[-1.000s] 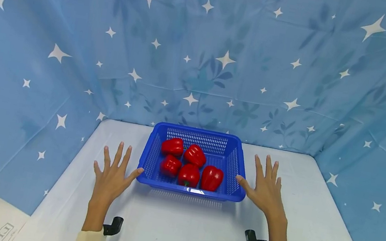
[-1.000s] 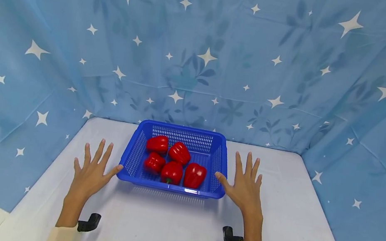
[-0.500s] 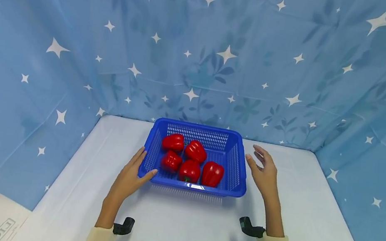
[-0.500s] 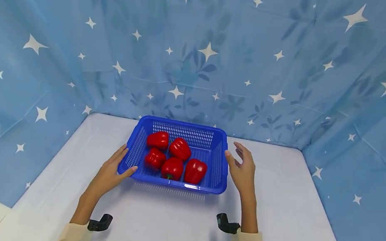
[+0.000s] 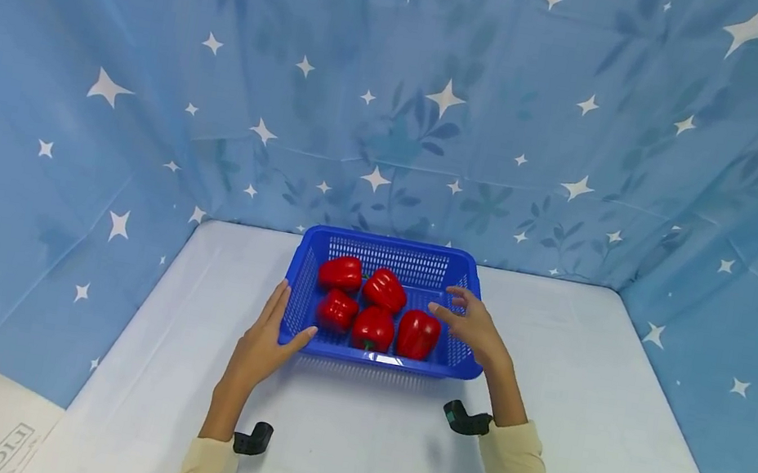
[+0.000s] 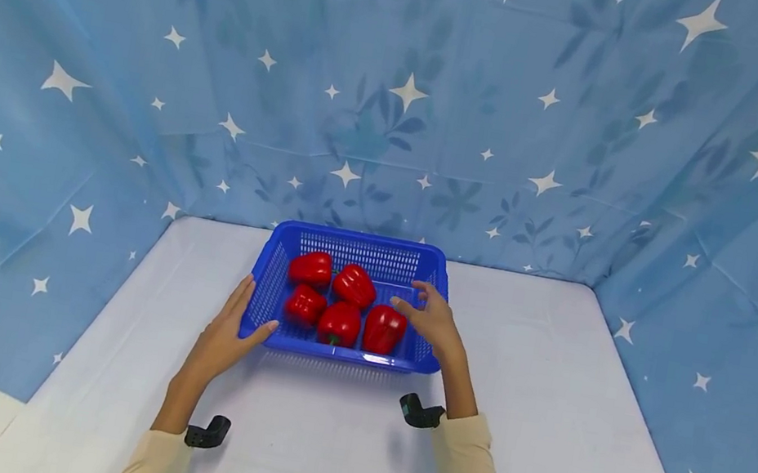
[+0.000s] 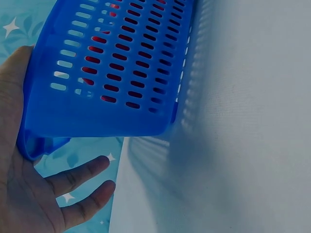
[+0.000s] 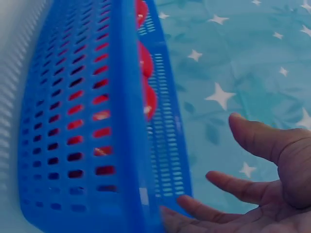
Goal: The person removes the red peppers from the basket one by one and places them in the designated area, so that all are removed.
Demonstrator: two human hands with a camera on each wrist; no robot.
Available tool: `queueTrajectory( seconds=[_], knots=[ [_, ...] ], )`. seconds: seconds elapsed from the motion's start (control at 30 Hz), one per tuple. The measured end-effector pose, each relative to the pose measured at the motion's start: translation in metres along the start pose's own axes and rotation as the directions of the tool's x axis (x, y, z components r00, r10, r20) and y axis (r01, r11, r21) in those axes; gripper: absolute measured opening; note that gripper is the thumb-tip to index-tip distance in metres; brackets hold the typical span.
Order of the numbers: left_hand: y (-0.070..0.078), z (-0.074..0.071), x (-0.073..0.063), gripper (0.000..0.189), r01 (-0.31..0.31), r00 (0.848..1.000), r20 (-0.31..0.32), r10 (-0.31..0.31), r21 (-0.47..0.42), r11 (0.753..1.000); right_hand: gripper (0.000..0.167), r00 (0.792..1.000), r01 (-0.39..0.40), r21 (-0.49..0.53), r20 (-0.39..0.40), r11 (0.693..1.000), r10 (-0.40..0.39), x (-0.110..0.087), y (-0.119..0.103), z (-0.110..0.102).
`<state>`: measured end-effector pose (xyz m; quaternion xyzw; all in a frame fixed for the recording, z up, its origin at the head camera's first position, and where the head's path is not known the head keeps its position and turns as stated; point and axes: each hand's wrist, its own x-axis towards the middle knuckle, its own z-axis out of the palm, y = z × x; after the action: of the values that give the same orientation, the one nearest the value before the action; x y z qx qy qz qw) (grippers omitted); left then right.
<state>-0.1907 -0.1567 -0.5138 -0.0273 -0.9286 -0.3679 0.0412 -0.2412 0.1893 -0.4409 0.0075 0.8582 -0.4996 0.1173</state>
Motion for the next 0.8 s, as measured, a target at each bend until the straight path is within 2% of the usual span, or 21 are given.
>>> queueTrajectory(
  seconds=[0.13, 0.27, 0.47, 0.63, 0.8],
  knots=[
    [0.0, 0.0, 0.002, 0.099, -0.004, 1.0, 0.002, 0.004, 0.003, 1.0, 0.069, 0.998, -0.065, -0.03, 0.026, 0.997, 0.066, 0.009, 0.004, 0.007],
    [0.0, 0.0, 0.001, 0.099, 0.007, 1.0, 0.006, -0.007, 0.002, 1.0, 0.069, 0.993, -0.114, -0.015, 0.044, 0.993, 0.114, 0.013, 0.008, 0.013],
    [0.0, 0.0, 0.0, 0.098, 0.016, 1.0, 0.003, -0.016, 0.008, 1.0, 0.07, 0.988, -0.147, 0.014, 0.053, 0.989, 0.146, 0.017, 0.011, 0.018],
    [0.001, 0.0, -0.001, 0.098, 0.017, 1.0, 0.005, -0.017, 0.012, 1.0, 0.072, 0.978, -0.185, 0.046, 0.103, 0.982, 0.18, 0.023, 0.016, 0.02],
    [0.0, -0.001, -0.001, 0.097, 0.01, 1.0, 0.0, -0.01, 0.022, 1.0, 0.073, 0.975, -0.186, 0.062, 0.131, 0.981, 0.177, 0.026, 0.02, 0.023]
  ],
)
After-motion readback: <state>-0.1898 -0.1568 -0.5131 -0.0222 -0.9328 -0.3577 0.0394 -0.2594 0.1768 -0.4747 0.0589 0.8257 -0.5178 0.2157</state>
